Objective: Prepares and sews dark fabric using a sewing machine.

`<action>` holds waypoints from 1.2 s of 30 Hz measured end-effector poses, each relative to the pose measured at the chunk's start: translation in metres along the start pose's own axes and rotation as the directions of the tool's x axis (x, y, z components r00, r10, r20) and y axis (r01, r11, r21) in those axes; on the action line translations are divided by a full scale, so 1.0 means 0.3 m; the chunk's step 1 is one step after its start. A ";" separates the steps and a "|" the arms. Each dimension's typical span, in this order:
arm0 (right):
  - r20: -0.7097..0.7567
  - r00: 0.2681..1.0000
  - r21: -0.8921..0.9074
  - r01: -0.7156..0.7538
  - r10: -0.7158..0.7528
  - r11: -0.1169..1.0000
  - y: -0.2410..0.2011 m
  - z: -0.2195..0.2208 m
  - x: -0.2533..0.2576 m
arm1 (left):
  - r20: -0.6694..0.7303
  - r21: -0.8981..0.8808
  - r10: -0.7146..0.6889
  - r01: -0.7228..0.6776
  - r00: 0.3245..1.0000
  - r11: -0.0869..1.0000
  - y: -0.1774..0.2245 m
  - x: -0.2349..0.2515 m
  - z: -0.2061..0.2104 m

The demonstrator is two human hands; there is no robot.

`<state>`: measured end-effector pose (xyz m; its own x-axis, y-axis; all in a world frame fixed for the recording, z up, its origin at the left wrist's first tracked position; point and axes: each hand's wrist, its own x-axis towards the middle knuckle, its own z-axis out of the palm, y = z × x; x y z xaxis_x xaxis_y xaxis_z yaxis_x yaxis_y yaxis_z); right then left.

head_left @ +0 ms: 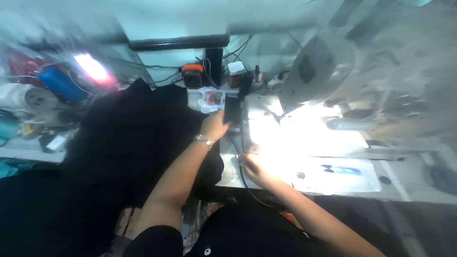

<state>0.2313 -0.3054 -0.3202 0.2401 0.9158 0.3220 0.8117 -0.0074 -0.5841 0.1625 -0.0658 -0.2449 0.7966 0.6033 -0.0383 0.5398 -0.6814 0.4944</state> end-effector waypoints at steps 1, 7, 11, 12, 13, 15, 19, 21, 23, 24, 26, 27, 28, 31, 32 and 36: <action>-0.010 1.000 -0.013 0.005 -0.006 1.000 0.004 0.001 0.001 | -0.043 0.011 0.002 -0.001 0.999 1.000 0.007 0.021 0.023; -0.069 0.997 0.002 0.029 -0.029 1.000 0.019 0.010 -0.001 | 0.030 -0.053 -0.118 0.119 0.993 0.991 0.014 0.161 0.045; -0.078 0.996 0.009 0.037 -0.037 0.999 0.023 0.006 -0.004 | 0.168 -0.093 -0.126 0.143 0.978 0.985 -0.017 0.231 0.024; -0.082 0.996 0.012 0.039 -0.038 0.999 0.022 0.004 -0.003 | 0.188 -0.101 -0.129 0.150 0.974 0.984 -0.015 0.235 0.019; -0.085 0.996 0.023 0.041 -0.039 0.999 0.021 0.003 -0.002 | 0.198 -0.114 -0.127 0.151 0.972 0.982 -0.013 0.236 0.015; -0.111 0.993 0.046 0.054 -0.049 0.997 0.023 0.008 -0.001 | 0.200 -0.140 -0.123 0.152 0.972 0.978 -0.009 0.231 0.012; -0.116 0.993 0.081 0.041 -0.032 0.996 0.024 0.015 -0.005 | 0.183 -0.157 -0.125 0.155 0.975 0.976 -0.009 0.224 0.020; -0.114 0.993 0.079 0.042 -0.033 0.996 0.023 0.013 -0.004 | 0.188 -0.128 -0.124 0.150 0.974 0.980 -0.010 0.224 0.023; -0.113 0.993 0.071 0.050 -0.042 0.996 0.023 0.010 -0.004 | 0.193 -0.100 -0.120 0.141 0.974 0.985 -0.003 0.222 0.021; -0.111 0.993 0.070 0.052 -0.044 0.996 0.024 0.010 -0.004 | 0.192 -0.091 -0.118 0.138 0.974 0.986 0.000 0.219 0.021; -0.109 0.993 0.062 0.046 -0.039 0.997 0.024 0.010 -0.004 | 0.174 -0.092 -0.111 0.129 0.978 0.987 -0.003 0.217 0.025; -0.110 0.993 0.062 0.041 -0.034 0.997 0.024 0.010 -0.004 | 0.158 -0.109 -0.102 0.121 0.982 0.987 -0.009 0.214 0.029; -0.112 0.993 0.063 0.039 -0.031 0.997 0.024 0.009 -0.003 | 0.141 -0.145 -0.087 0.107 0.986 0.984 -0.021 0.213 0.033; -0.107 0.994 0.066 0.036 -0.029 0.997 0.025 0.006 -0.001 | 0.086 -0.363 -0.071 0.098 0.994 0.927 -0.087 0.203 0.049; -0.104 0.994 0.071 0.038 -0.030 0.997 0.026 0.006 -0.001 | 0.071 -0.437 -0.077 0.100 0.995 0.894 -0.103 0.188 0.049; -0.112 0.993 0.087 0.047 -0.037 0.995 0.025 0.006 0.001 | 0.010 -0.561 -0.062 0.057 0.998 0.826 -0.132 0.164 0.059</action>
<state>0.2364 -0.3044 -0.3259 0.2678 0.8645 0.4254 0.7729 0.0708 -0.6305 0.1854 -0.0165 -0.2819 0.7643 0.6402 -0.0773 0.3383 -0.2960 0.8932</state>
